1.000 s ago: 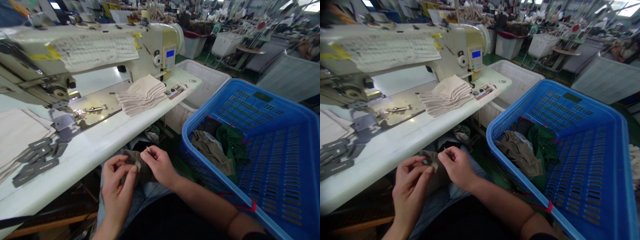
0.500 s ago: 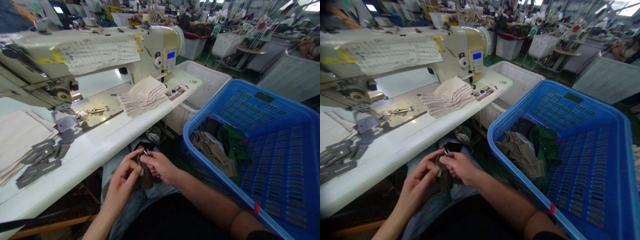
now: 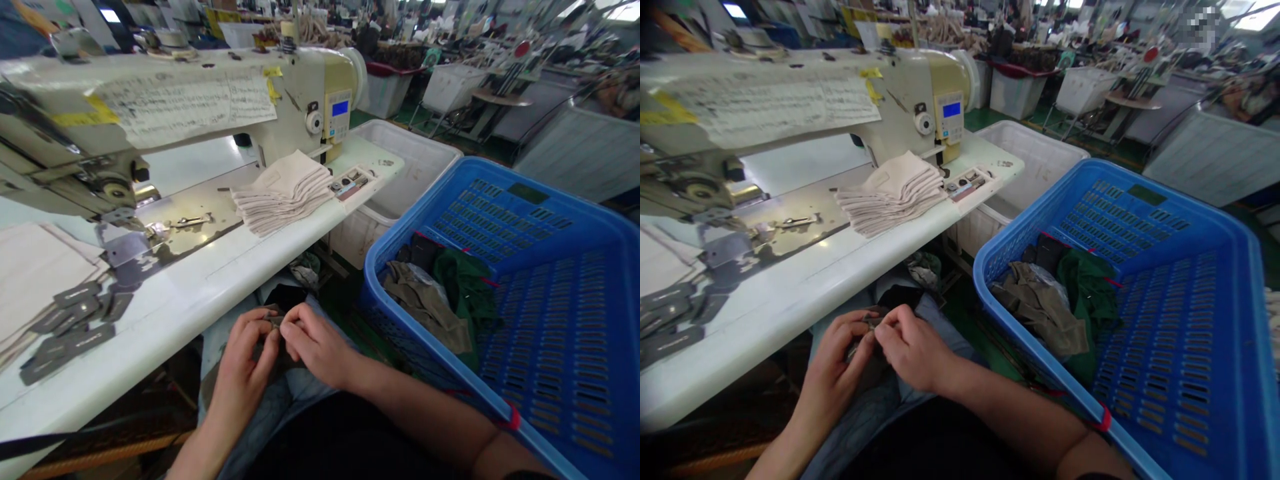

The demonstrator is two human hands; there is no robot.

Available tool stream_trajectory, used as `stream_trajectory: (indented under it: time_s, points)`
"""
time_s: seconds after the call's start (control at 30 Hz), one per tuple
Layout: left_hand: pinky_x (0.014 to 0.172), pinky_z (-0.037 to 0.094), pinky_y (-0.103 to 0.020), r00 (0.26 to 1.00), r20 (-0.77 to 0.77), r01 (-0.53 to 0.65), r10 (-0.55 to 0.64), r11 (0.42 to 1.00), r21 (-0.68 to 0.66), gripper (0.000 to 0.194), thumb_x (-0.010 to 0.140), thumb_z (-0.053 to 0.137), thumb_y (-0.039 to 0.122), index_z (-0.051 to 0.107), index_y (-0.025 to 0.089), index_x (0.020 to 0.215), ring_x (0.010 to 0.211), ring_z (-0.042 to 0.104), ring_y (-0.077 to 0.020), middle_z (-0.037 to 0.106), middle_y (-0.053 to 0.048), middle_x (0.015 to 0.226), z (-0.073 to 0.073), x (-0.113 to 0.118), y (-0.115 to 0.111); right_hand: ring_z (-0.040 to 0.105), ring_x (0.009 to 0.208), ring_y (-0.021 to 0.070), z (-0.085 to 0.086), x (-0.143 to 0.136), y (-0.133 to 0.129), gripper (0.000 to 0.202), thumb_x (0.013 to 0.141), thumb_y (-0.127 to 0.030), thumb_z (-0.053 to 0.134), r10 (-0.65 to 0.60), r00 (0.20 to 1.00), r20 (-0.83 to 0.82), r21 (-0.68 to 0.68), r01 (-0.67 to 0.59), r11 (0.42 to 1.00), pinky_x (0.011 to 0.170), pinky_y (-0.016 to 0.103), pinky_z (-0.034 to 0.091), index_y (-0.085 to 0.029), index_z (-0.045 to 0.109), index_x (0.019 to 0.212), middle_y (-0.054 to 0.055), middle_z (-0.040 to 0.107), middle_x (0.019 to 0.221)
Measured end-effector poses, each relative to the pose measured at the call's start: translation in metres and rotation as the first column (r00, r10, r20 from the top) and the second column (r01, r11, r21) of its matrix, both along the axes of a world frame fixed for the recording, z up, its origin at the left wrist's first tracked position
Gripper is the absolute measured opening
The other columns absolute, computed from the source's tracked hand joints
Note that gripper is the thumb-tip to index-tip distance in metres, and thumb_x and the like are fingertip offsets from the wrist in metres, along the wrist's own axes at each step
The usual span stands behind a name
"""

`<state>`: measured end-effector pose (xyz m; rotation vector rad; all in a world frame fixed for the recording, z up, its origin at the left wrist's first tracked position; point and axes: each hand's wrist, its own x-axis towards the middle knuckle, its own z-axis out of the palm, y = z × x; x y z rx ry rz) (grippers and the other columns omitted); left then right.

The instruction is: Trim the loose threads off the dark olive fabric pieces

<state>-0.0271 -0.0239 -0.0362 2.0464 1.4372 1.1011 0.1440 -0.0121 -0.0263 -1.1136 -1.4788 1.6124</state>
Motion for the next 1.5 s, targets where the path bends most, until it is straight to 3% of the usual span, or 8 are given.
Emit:
stream_trajectory:
  time_s: [0.2, 0.47, 0.7, 0.87, 1.07, 1.27, 1.4, 1.5]
  points:
    - [0.089, 0.053, -0.034, 1.000, -0.021, -0.007, 0.007, 1.000, 0.014, 0.012, 0.097, 0.054, 0.025, 0.060, 0.024, 0.087, 0.102, 0.063, -0.0190, 0.062, -0.004, 0.104, 0.001, 0.003, -0.002, 0.046, 0.058, 0.0116, -0.002, -0.003, 0.004, 0.018, 0.100, -0.036, 0.045, -0.028, 0.996, -0.086, -0.057, 0.023, 0.998, 0.057, 0.025, 0.037, -0.021, 0.046, 0.091, -0.007, 0.048, 0.063]
    - [0.091, 0.053, -0.037, 0.999, 0.000, -0.033, 0.033, 0.998, -0.047, 0.014, 0.096, 0.054, 0.028, 0.061, 0.023, 0.085, 0.102, 0.064, -0.0207, 0.064, -0.005, 0.104, 0.006, 0.006, -0.004, 0.045, 0.056, 0.0114, 0.002, 0.000, 0.003, 0.018, 0.098, -0.037, 0.047, -0.022, 0.996, -0.091, -0.087, 0.014, 0.996, 0.056, 0.026, 0.036, -0.022, 0.047, 0.089, -0.007, 0.049, 0.062]
    - [0.091, 0.052, -0.033, 1.000, -0.025, -0.006, 0.006, 1.000, -0.006, 0.011, 0.096, 0.054, 0.024, 0.060, 0.024, 0.087, 0.102, 0.063, -0.0187, 0.063, -0.004, 0.105, 0.004, 0.007, -0.006, 0.042, 0.053, 0.0107, 0.004, 0.001, 0.006, 0.019, 0.096, -0.037, 0.049, -0.028, 0.995, -0.093, -0.123, 0.016, 0.992, 0.053, 0.025, 0.033, -0.021, 0.047, 0.086, -0.007, 0.047, 0.059]
    - [0.090, 0.053, -0.032, 0.998, -0.062, 0.023, -0.023, 1.000, 0.000, 0.010, 0.096, 0.053, 0.023, 0.061, 0.024, 0.089, 0.102, 0.063, -0.0190, 0.062, -0.004, 0.106, 0.004, 0.006, -0.006, 0.045, 0.055, 0.0108, -0.003, 0.001, 0.006, 0.022, 0.098, -0.038, 0.049, -0.040, 0.995, -0.094, -0.076, 0.033, 0.997, 0.056, 0.025, 0.037, -0.021, 0.048, 0.084, -0.007, 0.050, 0.060]
    - [0.088, 0.054, -0.034, 0.999, -0.054, 0.003, -0.005, 0.999, -0.032, 0.013, 0.095, 0.054, 0.027, 0.063, 0.024, 0.087, 0.098, 0.064, -0.0203, 0.063, -0.005, 0.103, 0.007, 0.007, -0.005, 0.045, 0.052, 0.0097, -0.012, -0.002, 0.007, 0.021, 0.091, -0.041, 0.062, -0.100, 0.994, -0.051, -0.145, 0.092, 0.985, 0.050, 0.022, 0.034, -0.021, 0.054, 0.088, -0.008, 0.048, 0.058]
    - [0.087, 0.054, -0.035, 1.000, -0.016, -0.013, 0.011, 0.997, -0.075, 0.014, 0.095, 0.054, 0.029, 0.062, 0.024, 0.085, 0.097, 0.064, -0.0208, 0.064, -0.005, 0.100, 0.010, 0.010, -0.004, 0.049, 0.056, 0.0110, -0.012, -0.003, 0.006, 0.020, 0.088, -0.039, 0.067, -0.177, 0.984, -0.025, -0.133, 0.173, 0.976, 0.052, 0.022, 0.037, -0.021, 0.056, 0.089, -0.007, 0.051, 0.060]
    - [0.088, 0.053, -0.037, 0.999, 0.018, -0.025, 0.027, 0.994, -0.103, 0.016, 0.095, 0.053, 0.031, 0.062, 0.024, 0.084, 0.098, 0.063, -0.0212, 0.065, -0.005, 0.101, 0.009, 0.008, -0.004, 0.046, 0.053, 0.0104, -0.009, 0.001, 0.009, 0.025, 0.090, -0.044, 0.063, -0.175, 0.980, -0.093, -0.147, 0.161, 0.976, 0.052, 0.023, 0.037, -0.020, 0.056, 0.089, -0.007, 0.049, 0.058]
    - [0.091, 0.052, -0.037, 0.999, 0.020, -0.026, 0.028, 0.996, -0.086, 0.016, 0.096, 0.053, 0.029, 0.061, 0.024, 0.083, 0.103, 0.062, -0.0213, 0.063, -0.005, 0.106, 0.008, 0.007, -0.005, 0.052, 0.059, 0.0114, -0.005, 0.005, 0.014, 0.027, 0.089, -0.046, 0.064, -0.161, 0.983, -0.092, -0.099, 0.152, 0.983, 0.056, 0.024, 0.040, -0.019, 0.062, 0.093, -0.004, 0.058, 0.065]
